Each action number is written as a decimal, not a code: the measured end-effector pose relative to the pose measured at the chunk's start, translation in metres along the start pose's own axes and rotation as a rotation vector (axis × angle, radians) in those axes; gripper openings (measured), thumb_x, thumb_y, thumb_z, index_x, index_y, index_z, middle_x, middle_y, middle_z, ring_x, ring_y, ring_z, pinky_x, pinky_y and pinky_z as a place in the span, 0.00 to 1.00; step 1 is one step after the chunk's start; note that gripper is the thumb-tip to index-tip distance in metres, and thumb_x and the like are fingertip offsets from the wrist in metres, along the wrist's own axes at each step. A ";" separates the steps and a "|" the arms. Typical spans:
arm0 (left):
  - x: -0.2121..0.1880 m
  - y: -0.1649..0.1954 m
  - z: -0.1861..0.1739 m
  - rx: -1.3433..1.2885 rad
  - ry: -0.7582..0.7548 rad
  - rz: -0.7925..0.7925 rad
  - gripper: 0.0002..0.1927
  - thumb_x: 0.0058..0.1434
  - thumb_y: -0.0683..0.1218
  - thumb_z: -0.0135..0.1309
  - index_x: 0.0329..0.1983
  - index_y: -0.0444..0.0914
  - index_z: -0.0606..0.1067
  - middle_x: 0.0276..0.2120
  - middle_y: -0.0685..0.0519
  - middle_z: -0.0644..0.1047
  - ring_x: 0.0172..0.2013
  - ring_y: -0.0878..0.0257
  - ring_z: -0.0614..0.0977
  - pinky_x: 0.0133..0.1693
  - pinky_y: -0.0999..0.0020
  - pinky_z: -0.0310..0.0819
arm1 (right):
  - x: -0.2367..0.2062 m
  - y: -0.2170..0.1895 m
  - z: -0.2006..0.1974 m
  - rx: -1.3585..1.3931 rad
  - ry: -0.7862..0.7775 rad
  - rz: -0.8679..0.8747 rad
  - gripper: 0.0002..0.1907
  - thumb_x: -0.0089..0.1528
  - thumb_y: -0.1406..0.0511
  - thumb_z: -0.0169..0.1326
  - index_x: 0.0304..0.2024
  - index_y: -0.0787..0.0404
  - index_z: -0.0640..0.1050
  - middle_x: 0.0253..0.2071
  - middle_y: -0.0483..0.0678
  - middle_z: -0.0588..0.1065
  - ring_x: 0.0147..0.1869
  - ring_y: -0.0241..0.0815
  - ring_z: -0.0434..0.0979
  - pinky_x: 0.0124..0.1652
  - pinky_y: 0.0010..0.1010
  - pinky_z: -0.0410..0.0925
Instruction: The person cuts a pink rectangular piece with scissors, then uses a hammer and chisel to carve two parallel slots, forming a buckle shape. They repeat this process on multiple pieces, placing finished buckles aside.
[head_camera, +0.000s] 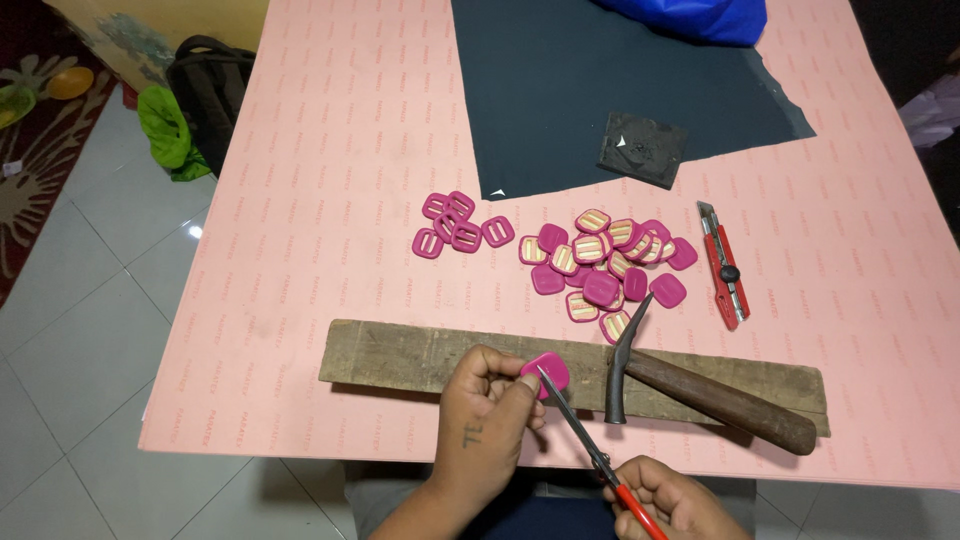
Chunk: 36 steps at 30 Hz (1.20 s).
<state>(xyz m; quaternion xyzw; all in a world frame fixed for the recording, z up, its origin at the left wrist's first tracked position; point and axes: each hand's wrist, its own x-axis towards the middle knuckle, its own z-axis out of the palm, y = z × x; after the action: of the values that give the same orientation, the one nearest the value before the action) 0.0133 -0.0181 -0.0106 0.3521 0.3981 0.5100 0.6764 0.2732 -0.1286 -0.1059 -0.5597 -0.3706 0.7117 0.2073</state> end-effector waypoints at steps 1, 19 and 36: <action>-0.001 0.000 0.000 0.195 0.006 0.157 0.05 0.64 0.36 0.54 0.41 0.32 0.71 0.30 0.49 0.77 0.27 0.68 0.77 0.31 0.73 0.74 | -0.001 -0.001 0.000 -0.016 -0.023 -0.034 0.20 0.58 0.63 0.64 0.50 0.62 0.75 0.33 0.44 0.75 0.36 0.31 0.73 0.41 0.25 0.66; 0.001 0.004 -0.005 0.022 0.001 -0.057 0.05 0.63 0.36 0.52 0.40 0.30 0.70 0.30 0.47 0.78 0.26 0.66 0.79 0.30 0.70 0.77 | 0.000 0.008 -0.005 0.057 -0.013 -0.025 0.18 0.57 0.67 0.64 0.48 0.63 0.77 0.32 0.43 0.75 0.36 0.30 0.73 0.39 0.25 0.67; 0.003 0.003 -0.003 -0.012 0.013 -0.041 0.05 0.63 0.36 0.53 0.42 0.32 0.70 0.30 0.49 0.78 0.27 0.67 0.79 0.32 0.72 0.77 | 0.004 0.012 -0.005 0.071 0.018 -0.061 0.18 0.57 0.69 0.67 0.46 0.66 0.75 0.27 0.42 0.73 0.29 0.30 0.69 0.31 0.25 0.62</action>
<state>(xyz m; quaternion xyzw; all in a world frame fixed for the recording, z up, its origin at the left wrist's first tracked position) 0.0096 -0.0143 -0.0096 0.3365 0.4066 0.5008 0.6860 0.2779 -0.1320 -0.1186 -0.5469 -0.3603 0.7124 0.2521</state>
